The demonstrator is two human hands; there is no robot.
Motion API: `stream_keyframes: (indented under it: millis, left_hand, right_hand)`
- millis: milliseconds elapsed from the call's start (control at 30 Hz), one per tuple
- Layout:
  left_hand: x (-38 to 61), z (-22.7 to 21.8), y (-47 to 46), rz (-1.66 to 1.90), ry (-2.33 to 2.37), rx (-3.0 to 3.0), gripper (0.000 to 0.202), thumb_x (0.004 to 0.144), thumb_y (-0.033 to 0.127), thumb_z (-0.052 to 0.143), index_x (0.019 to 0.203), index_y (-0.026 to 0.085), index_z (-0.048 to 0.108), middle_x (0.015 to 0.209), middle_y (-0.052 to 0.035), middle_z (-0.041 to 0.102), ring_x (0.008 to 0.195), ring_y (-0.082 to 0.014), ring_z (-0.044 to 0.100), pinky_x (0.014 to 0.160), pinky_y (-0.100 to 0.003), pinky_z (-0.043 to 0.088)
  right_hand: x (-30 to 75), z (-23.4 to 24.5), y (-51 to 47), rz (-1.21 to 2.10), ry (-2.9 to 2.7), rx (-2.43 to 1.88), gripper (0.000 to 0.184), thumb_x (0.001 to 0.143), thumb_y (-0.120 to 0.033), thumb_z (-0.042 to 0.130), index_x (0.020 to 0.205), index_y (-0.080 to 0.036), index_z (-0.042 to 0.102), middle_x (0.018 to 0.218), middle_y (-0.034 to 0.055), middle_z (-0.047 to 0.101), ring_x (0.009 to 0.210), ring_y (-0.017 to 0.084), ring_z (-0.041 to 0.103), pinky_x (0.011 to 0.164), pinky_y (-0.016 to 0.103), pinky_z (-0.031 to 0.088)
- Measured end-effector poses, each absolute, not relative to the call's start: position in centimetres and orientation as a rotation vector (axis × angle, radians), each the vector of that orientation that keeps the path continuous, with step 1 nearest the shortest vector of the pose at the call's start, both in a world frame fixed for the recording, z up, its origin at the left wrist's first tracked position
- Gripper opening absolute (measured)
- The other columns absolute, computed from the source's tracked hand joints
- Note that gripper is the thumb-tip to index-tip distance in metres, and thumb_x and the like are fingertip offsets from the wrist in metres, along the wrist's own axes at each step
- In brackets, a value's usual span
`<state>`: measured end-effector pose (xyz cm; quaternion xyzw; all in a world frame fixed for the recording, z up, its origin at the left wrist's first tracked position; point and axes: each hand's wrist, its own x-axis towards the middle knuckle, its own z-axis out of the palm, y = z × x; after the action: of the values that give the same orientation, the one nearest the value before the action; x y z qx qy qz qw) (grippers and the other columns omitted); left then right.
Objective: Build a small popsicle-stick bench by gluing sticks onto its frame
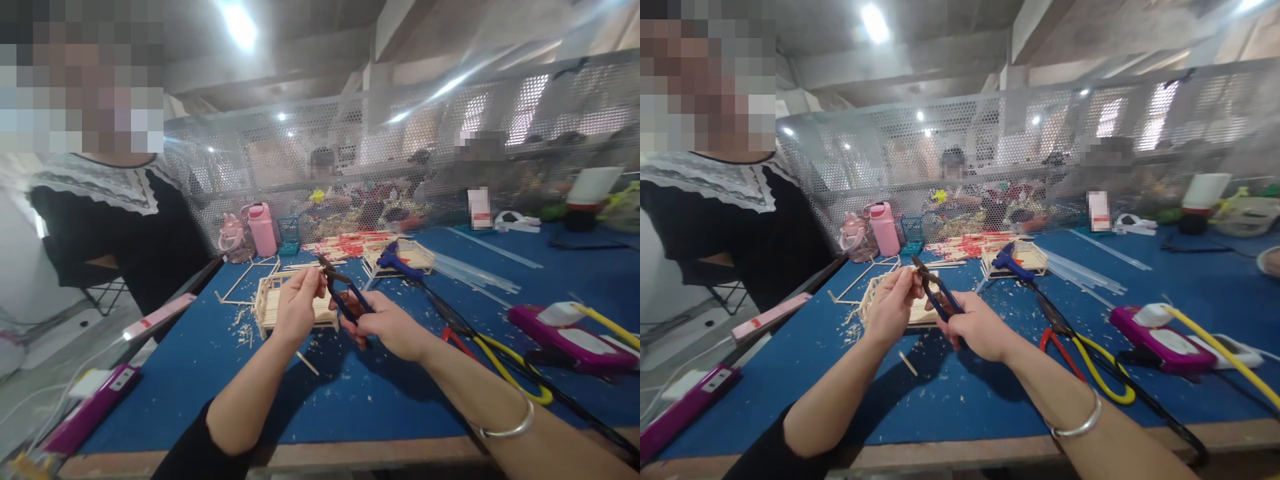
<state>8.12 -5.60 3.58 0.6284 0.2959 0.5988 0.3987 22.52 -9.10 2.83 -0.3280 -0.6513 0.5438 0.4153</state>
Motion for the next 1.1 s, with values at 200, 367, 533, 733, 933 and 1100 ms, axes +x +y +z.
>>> stream_keyframes:
  millis: [200, 367, 533, 733, 933, 1100]
  left_hand:
    - [7.9, 3.3, -5.0, 1.490, 0.601, 1.328, 0.041, 0.076, 0.054, 0.054, 0.058, 0.019, 0.040, 0.053, 0.0044, 0.037, 0.050, -0.0082, 0.034, 0.050, -0.023, 0.031]
    - [8.1, 3.4, -5.3, 1.460, 0.617, 1.340, 0.032, 0.076, 0.045, 0.053, 0.061, 0.019, 0.040, 0.056, 0.0043, 0.038, 0.052, -0.0086, 0.035, 0.050, -0.023, 0.031]
    - [8.1, 3.6, -5.8, 1.500, 0.792, 1.501, 0.028, 0.074, 0.045, 0.055, 0.068, 0.018, 0.051, 0.058, 0.0037, 0.045, 0.053, -0.0087, 0.038, 0.053, -0.023, 0.033]
    - [8.0, 3.6, -5.8, 1.541, 0.869, 1.637, 0.026, 0.076, 0.044, 0.054, 0.068, 0.018, 0.056, 0.057, 0.0033, 0.048, 0.054, -0.0093, 0.041, 0.055, -0.023, 0.036]
    - [7.9, 3.5, -5.8, 1.580, 0.882, 1.675, 0.025, 0.078, 0.042, 0.051, 0.069, 0.019, 0.057, 0.061, 0.0017, 0.053, 0.056, -0.0101, 0.043, 0.057, -0.024, 0.037]
    - [7.8, 3.2, -5.7, 1.584, 0.914, 1.783, 0.025, 0.080, 0.041, 0.051, 0.069, 0.019, 0.059, 0.064, 0.0003, 0.057, 0.061, -0.0116, 0.048, 0.062, -0.024, 0.039]
  right_hand:
    - [23.2, 2.2, -7.9, 0.971, -1.604, -0.943, 0.061, 0.051, -0.016, 0.041, 0.111, -0.018, 0.050, 0.077, 0.0002, 0.053, 0.070, 0.016, 0.050, 0.063, 0.029, 0.044]
    - [23.7, 1.5, -7.4, 0.563, -1.873, -1.094, 0.063, 0.059, -0.015, 0.041, 0.122, -0.018, 0.048, 0.120, 0.0106, 0.054, 0.115, 0.027, 0.045, 0.100, 0.046, 0.032]
    - [23.5, 0.6, -7.4, 0.407, -2.019, -1.077, 0.076, 0.065, -0.013, 0.042, 0.140, -0.017, 0.030, 0.127, 0.0131, 0.050, 0.122, 0.028, 0.040, 0.107, 0.056, 0.018]
    - [23.3, 0.5, -7.5, 0.402, -2.045, -1.059, 0.078, 0.066, -0.011, 0.042, 0.142, -0.020, 0.027, 0.133, 0.0121, 0.046, 0.127, 0.028, 0.036, 0.108, 0.058, 0.014]
    - [23.4, 0.8, -7.6, 0.416, -2.040, -1.098, 0.077, 0.066, -0.012, 0.042, 0.142, -0.017, 0.027, 0.132, 0.0145, 0.045, 0.127, 0.029, 0.036, 0.108, 0.058, 0.015]
    - [23.3, 0.7, -7.4, 0.407, -2.024, -1.085, 0.075, 0.065, -0.012, 0.043, 0.139, -0.017, 0.032, 0.127, 0.0136, 0.050, 0.123, 0.029, 0.040, 0.106, 0.056, 0.021]
